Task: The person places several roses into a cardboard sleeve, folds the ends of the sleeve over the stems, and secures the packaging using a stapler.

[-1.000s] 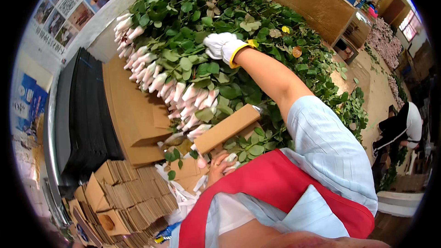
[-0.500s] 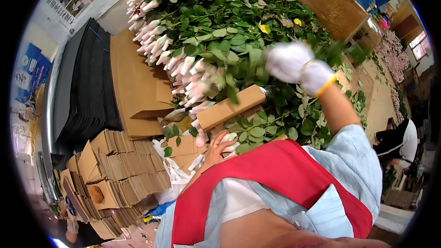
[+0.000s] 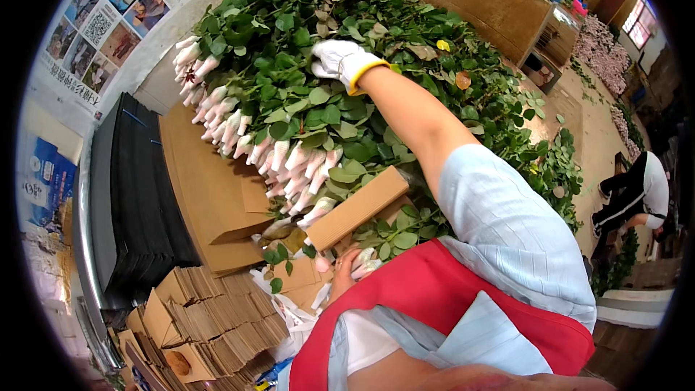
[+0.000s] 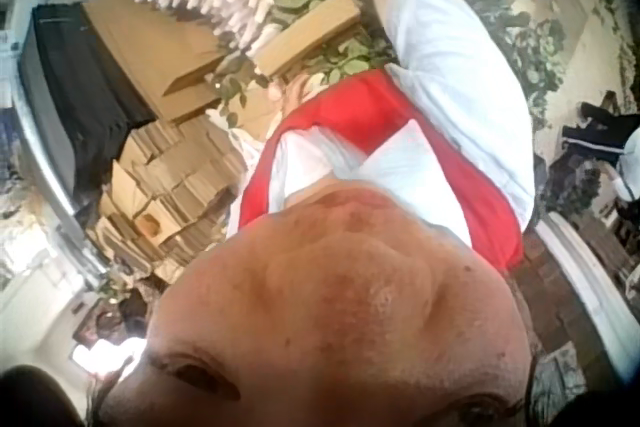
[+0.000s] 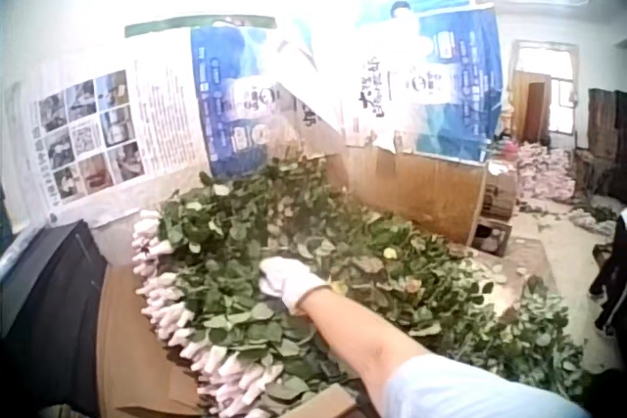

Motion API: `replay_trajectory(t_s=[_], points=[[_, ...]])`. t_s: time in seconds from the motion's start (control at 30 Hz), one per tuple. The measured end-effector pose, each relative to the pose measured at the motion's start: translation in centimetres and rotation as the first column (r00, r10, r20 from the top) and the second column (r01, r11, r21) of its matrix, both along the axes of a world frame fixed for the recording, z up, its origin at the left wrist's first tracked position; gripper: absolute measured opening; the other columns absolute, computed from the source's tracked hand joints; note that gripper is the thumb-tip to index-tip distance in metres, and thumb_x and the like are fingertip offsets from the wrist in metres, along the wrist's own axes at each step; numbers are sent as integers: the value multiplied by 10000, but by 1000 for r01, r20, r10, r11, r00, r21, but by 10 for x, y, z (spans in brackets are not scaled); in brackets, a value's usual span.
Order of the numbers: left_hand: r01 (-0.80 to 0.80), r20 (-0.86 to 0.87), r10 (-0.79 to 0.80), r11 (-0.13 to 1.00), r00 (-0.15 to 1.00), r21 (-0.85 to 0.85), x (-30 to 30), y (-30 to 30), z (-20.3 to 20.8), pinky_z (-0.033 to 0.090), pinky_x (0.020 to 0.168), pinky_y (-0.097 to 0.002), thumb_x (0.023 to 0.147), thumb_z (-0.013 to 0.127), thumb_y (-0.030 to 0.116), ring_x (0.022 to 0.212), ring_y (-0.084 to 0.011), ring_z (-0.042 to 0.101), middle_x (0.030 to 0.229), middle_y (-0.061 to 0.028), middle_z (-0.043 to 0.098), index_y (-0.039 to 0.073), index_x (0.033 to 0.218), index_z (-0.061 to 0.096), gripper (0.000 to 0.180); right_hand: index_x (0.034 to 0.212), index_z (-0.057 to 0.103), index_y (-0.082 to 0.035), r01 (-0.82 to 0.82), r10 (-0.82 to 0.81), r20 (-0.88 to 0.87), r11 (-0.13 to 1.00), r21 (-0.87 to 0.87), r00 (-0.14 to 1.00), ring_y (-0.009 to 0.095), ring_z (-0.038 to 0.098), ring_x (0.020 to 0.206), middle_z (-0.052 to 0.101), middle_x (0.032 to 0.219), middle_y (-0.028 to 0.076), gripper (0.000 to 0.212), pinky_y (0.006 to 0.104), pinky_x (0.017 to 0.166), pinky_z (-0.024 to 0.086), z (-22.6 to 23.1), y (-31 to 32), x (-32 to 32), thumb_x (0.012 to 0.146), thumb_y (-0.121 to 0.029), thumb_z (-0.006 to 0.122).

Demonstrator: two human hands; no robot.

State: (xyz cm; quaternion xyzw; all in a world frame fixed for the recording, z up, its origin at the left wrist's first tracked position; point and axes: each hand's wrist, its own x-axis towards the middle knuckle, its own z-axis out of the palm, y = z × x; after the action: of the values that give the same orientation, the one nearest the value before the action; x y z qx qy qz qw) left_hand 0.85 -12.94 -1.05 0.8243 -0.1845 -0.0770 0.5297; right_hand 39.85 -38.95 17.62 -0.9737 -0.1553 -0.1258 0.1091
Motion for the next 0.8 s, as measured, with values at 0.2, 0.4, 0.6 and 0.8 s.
replay_trajectory(t_s=[0.2,0.4,0.6,0.8], points=[[-18,74,16,1000,997,18,-6,2,17,383,1037,-429,718,795,155,1224,-362,483,1314,-193,519,25,1233,542,589,869,666,-126,-98,79,580,995,1,811,304,679,725,680,831,92,144,429,627,562,93,-7,-79,803,-244,615],[-27,132,12,993,991,113,0,-5,26,390,1025,-443,693,817,172,1210,-366,476,1295,-187,524,53,1216,570,591,1241,556,-53,-384,277,-381,891,-240,882,292,646,873,647,1091,176,474,389,775,526,11,-58,-57,851,-321,595],[-52,121,48,998,992,32,-16,1,-3,377,1033,-446,711,797,234,1200,-345,483,1228,-139,570,76,1218,592,569,884,683,-28,-20,-36,241,974,226,970,304,678,733,692,830,156,335,422,679,539,119,22,-7,858,-332,544],[19,153,-26,999,988,49,-16,10,-39,349,1052,-433,736,765,304,1211,-330,490,1261,-125,567,108,1251,601,576,1178,609,-121,-118,119,0,989,-85,993,339,665,969,684,946,113,348,450,791,539,16,76,72,842,-201,565]])
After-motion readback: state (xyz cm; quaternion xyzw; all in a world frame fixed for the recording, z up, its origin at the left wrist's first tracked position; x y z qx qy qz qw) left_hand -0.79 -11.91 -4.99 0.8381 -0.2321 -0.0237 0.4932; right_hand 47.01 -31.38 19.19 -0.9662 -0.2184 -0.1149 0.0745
